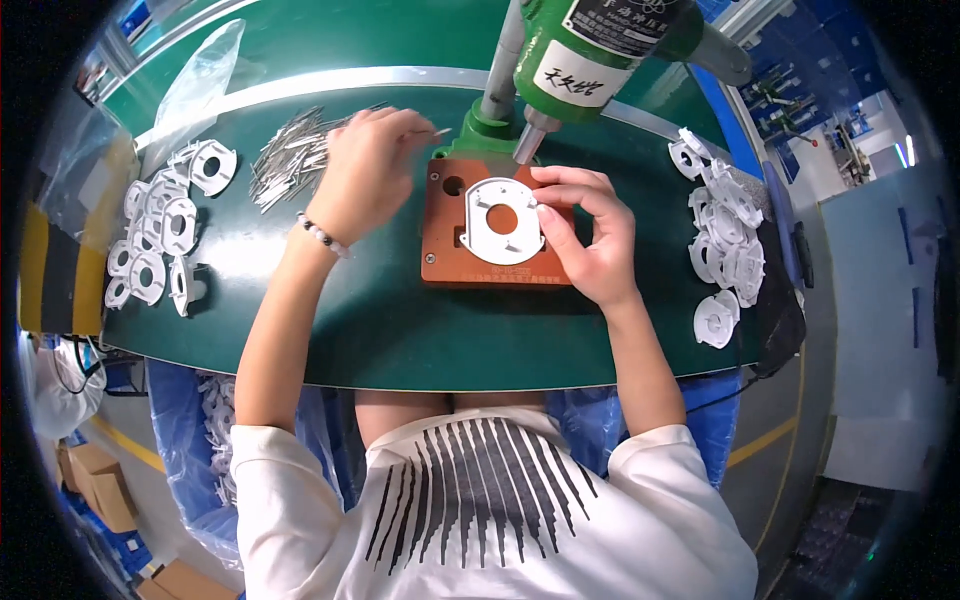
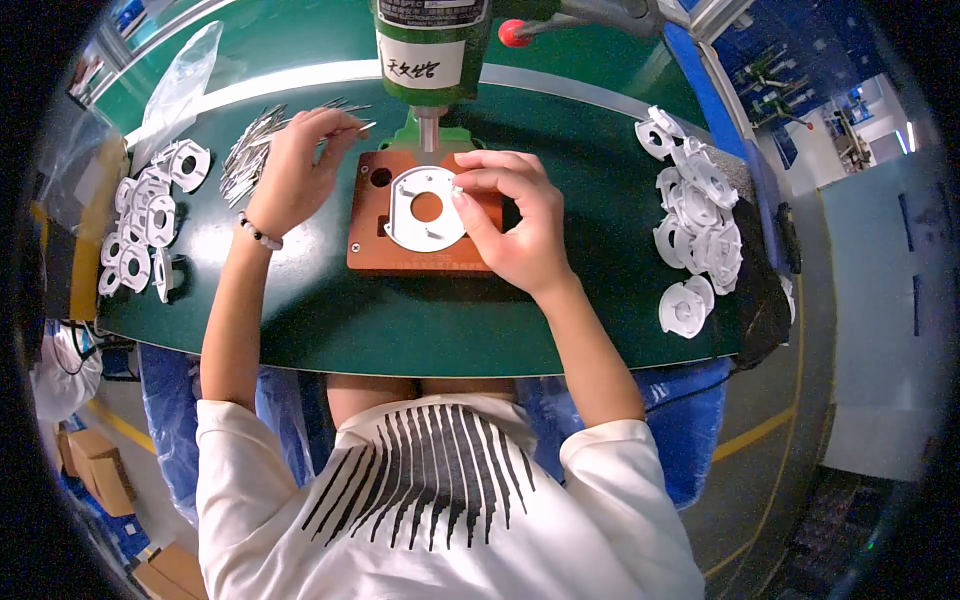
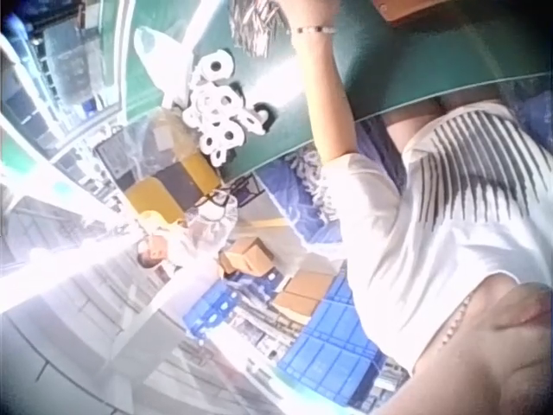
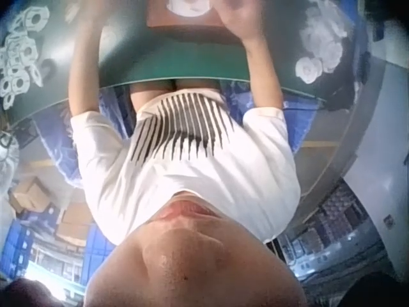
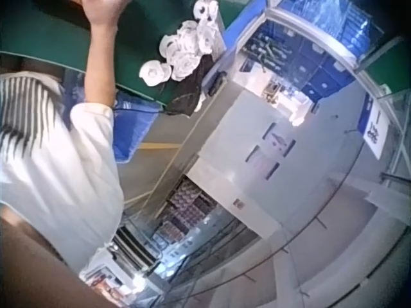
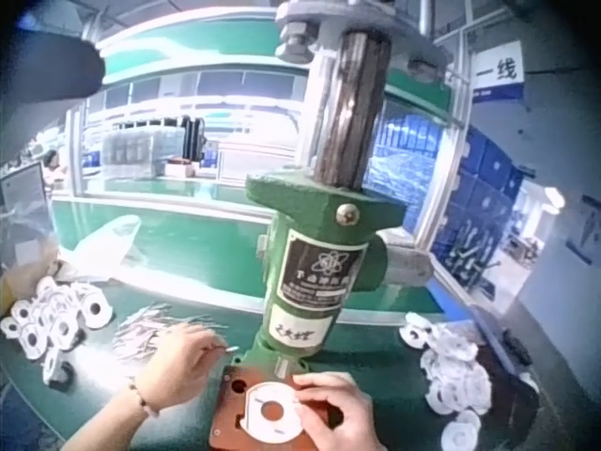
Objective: The person assembles white plastic components with metal pins using a manual press machine, creating finished parts.
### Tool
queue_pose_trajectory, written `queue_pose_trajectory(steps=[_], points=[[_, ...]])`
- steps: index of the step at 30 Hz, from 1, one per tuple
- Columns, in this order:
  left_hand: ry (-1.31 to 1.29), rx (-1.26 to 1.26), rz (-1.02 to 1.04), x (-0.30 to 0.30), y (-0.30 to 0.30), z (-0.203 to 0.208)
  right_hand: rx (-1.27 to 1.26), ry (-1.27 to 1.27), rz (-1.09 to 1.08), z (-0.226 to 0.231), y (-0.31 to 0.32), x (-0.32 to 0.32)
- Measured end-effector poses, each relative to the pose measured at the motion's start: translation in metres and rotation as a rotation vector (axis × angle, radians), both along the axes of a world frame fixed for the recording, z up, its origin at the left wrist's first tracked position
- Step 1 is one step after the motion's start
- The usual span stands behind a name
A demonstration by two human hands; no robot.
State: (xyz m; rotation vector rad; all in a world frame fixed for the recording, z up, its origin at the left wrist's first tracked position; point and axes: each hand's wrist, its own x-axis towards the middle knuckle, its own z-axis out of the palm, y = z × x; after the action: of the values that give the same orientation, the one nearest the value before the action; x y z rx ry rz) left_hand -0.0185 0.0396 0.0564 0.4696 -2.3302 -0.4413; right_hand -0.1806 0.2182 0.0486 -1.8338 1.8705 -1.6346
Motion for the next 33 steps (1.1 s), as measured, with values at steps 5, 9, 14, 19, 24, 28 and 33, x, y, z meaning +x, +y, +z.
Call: queue_pose_trajectory(steps=[5, 9, 14, 19, 24, 28, 33], points=[[0.083, 0.531, -0.224, -0.021, 0.034, 0.018, -0.093, 0.143, -0.01, 0.0, -0.002, 0.003], [0.148, 0.735, -0.317, -0.025, 0.043, 0.007, -0.131, 0.207, 0.003, 0.0, -0.001, 0.006], [0.206, 0.459, -0.307, -0.026, 0.046, 0.005, -0.168, 0.206, 0.001, -0.002, -0.001, 0.004], [0.154, 0.433, -0.183, -0.027, 0.05, 0.003, -0.157, 0.202, 0.008, -0.003, 0.0, 0.004], [0.163, 0.395, -0.171, -0.028, 0.051, 0.003, -0.138, 0.206, 0.024, -0.002, 0.001, 0.004], [0.139, 0.298, -0.176, -0.028, 0.05, 0.003, -0.139, 0.202, 0.019, -0.003, 0.001, 0.004], [0.156, 0.304, -0.184, -0.028, 0.05, 0.005, -0.132, 0.202, 0.02, -0.003, 0.001, 0.004]])
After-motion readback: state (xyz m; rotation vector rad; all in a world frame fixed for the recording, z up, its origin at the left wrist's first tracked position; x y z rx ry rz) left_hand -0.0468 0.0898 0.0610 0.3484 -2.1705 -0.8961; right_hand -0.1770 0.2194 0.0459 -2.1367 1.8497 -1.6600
